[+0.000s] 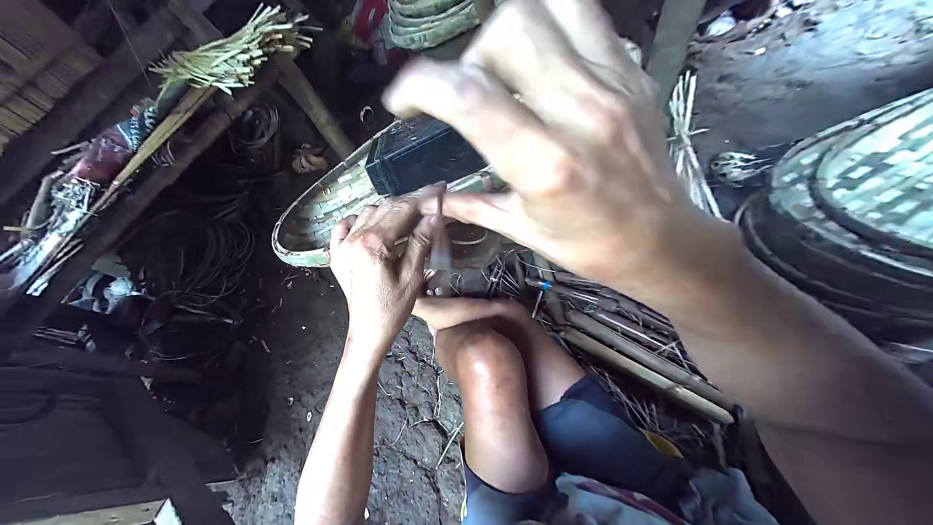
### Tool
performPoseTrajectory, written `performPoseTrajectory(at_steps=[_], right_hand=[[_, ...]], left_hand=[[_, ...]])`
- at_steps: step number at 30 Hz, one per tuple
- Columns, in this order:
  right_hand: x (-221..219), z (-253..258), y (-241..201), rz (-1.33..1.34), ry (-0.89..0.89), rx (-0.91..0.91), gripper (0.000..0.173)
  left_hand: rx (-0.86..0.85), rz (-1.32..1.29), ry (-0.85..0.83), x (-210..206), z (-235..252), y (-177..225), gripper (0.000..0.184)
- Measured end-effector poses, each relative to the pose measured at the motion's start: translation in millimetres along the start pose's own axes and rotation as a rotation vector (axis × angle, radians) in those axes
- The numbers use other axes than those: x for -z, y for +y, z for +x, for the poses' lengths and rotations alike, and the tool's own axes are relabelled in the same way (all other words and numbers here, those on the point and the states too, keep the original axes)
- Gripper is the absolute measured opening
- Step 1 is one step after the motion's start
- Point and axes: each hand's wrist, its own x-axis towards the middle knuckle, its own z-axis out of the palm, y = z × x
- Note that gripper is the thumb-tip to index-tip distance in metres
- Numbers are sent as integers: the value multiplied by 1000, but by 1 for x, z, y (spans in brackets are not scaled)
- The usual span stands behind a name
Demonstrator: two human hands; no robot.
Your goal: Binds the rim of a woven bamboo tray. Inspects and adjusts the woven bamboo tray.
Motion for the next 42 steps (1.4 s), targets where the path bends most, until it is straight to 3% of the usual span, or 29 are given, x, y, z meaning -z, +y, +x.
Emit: performPoseTrajectory(at_steps=[2, 5, 7, 10, 12, 16, 23, 27, 29, 31, 34, 36, 39, 42], right_hand=[[-10, -24, 8, 50, -41, -33, 34], [-41, -43, -6, 314, 61, 109, 27], [-50, -54, -23, 712, 177, 48, 35], [-45, -71, -34, 1097, 248, -190, 41], [-44, -78, -36, 1205, 285, -301, 41], [-59, -79, -52, 1140, 345, -273, 37], [-88, -84, -29, 967, 352, -72, 38], [-80, -83, -22, 1177, 261, -118, 40], [-64, -89, -12, 1326, 206, -177, 25], [-47, -95, -4, 1150, 228, -238, 24], [-39, -90, -7, 306, 196, -422, 18], [-48, -80, -12, -6, 140, -401, 26], [-51, -75, -15, -88, 84, -356, 31], [-42, -103, -22, -16, 70, -494, 31]], left_hand=[[-26, -2, 16, -2, -1, -3, 23], [-5, 45, 77, 0, -7, -1, 20], [21, 42, -45, 13, -10, 1, 17], [-51, 30, -407, 41, 1, 0, 47], [-101, -14, -414, 44, 3, -6, 43], [-104, -107, -245, 33, 1, -6, 25], [125, -111, -212, 19, 1, 12, 26], [179, -102, -190, 15, 2, 19, 24], [190, -97, -183, 14, 2, 21, 24], [169, -109, -147, 10, 2, 17, 22], [139, -115, -135, 6, 2, 12, 20], [150, -113, -148, 7, 4, 12, 20], [142, -127, -130, 5, 3, 10, 21], [94, -129, -89, 1, 1, 5, 23]])
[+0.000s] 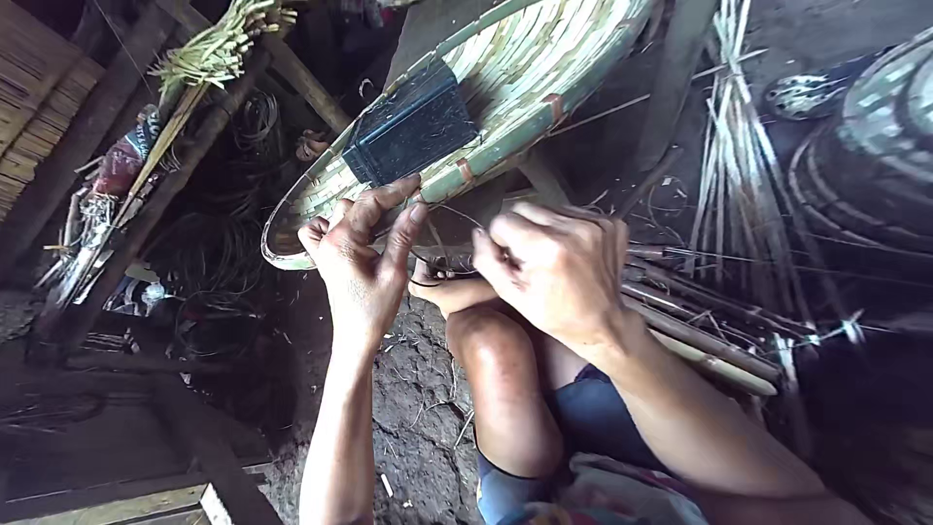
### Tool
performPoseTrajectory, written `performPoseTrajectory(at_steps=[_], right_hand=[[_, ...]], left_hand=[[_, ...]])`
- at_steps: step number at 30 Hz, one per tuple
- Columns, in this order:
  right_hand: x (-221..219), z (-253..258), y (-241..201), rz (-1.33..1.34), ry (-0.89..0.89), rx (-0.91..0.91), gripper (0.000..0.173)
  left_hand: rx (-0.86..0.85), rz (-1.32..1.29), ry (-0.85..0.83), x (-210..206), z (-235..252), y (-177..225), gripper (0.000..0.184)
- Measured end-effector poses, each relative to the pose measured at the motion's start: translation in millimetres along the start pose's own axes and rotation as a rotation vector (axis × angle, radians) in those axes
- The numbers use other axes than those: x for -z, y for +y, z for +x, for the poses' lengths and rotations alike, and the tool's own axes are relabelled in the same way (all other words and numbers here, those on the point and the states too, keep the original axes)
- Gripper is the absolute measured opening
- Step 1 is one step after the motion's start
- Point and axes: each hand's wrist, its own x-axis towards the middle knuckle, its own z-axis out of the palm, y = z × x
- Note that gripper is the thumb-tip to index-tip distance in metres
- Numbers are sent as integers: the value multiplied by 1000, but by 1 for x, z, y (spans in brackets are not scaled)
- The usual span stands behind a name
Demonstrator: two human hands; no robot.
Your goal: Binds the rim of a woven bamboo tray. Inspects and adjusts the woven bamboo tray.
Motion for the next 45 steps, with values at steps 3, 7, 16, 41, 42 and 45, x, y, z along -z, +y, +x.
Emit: performPoseTrajectory(at_steps=[3, 7, 16, 41, 42, 45], right_hand=[[4, -4, 0, -33, 33, -73, 24], [-13, 21, -11, -123, 48, 139, 33], [11, -6, 12, 533, -379, -98, 31], [-28, 34, -15, 795, -244, 439, 76], [-32, 31, -11, 770, -295, 450, 74], [-25, 11, 22, 535, -307, 379, 61]], left_hand=[[-40, 36, 41, -5, 1, -3, 23], [-61, 20, 52, -3, 0, -7, 24], [-69, -24, -2, 13, 3, -22, 28], [-649, 239, 405, 28, -36, 28, 9], [-627, 230, 410, 31, -35, 31, 10], [-439, 210, 334, 26, -13, 4, 22]])
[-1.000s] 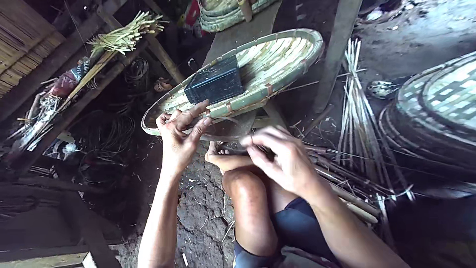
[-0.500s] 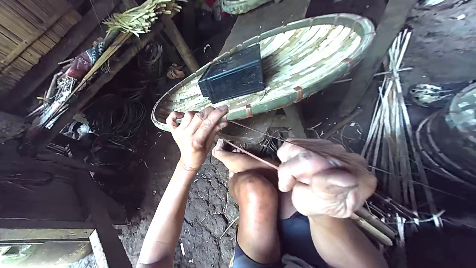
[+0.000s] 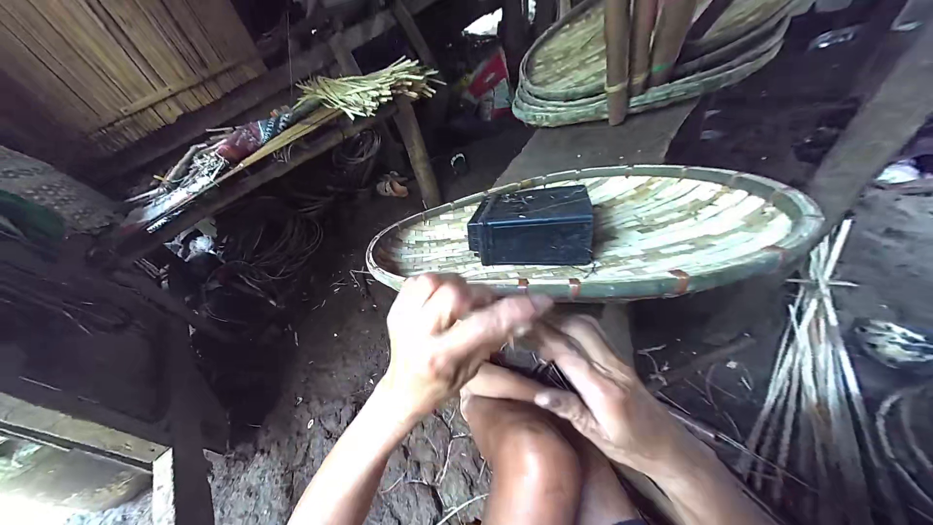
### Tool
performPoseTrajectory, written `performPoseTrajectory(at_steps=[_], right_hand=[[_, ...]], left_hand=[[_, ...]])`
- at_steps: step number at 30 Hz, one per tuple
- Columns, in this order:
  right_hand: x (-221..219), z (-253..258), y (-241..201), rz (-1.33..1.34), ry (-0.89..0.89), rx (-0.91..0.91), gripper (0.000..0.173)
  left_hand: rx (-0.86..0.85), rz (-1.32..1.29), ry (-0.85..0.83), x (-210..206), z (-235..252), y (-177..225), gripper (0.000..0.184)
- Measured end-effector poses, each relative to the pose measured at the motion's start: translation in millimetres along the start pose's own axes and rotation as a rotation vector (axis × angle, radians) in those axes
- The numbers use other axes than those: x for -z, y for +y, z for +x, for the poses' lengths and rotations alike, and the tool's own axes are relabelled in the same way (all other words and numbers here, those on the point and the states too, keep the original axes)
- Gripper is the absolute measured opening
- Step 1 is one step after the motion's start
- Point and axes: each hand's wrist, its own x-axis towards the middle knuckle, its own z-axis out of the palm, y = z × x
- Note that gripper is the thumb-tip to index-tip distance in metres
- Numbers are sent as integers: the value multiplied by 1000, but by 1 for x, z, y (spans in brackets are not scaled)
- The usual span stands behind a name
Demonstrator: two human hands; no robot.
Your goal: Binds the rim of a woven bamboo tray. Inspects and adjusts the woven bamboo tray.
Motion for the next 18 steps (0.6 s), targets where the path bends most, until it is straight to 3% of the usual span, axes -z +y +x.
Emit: performPoseTrajectory(at_steps=[3, 5, 7, 9, 12, 15, 18], right_hand=[[28, -40, 31, -306, 69, -60, 41], [61, -59, 51, -511, 31, -47, 46], [92, -66, 62, -605, -30, -54, 48], [116, -58, 60, -647, -99, -78, 46], [138, -30, 34, -682, -204, -262, 37], [137, -37, 40, -693, -189, -246, 34], [131, -53, 34, -521, -145, -297, 36]], left_hand=[[126, 36, -269, -25, 2, -23, 39], [118, 93, -299, -36, 3, -29, 48], [114, 91, -311, -37, 3, -31, 45], [83, 105, -343, -36, 2, -33, 43], [-9, 116, -393, -31, 1, -40, 36], [-45, 82, -417, -28, 2, -44, 32], [11, 33, -449, -25, 1, -49, 34]])
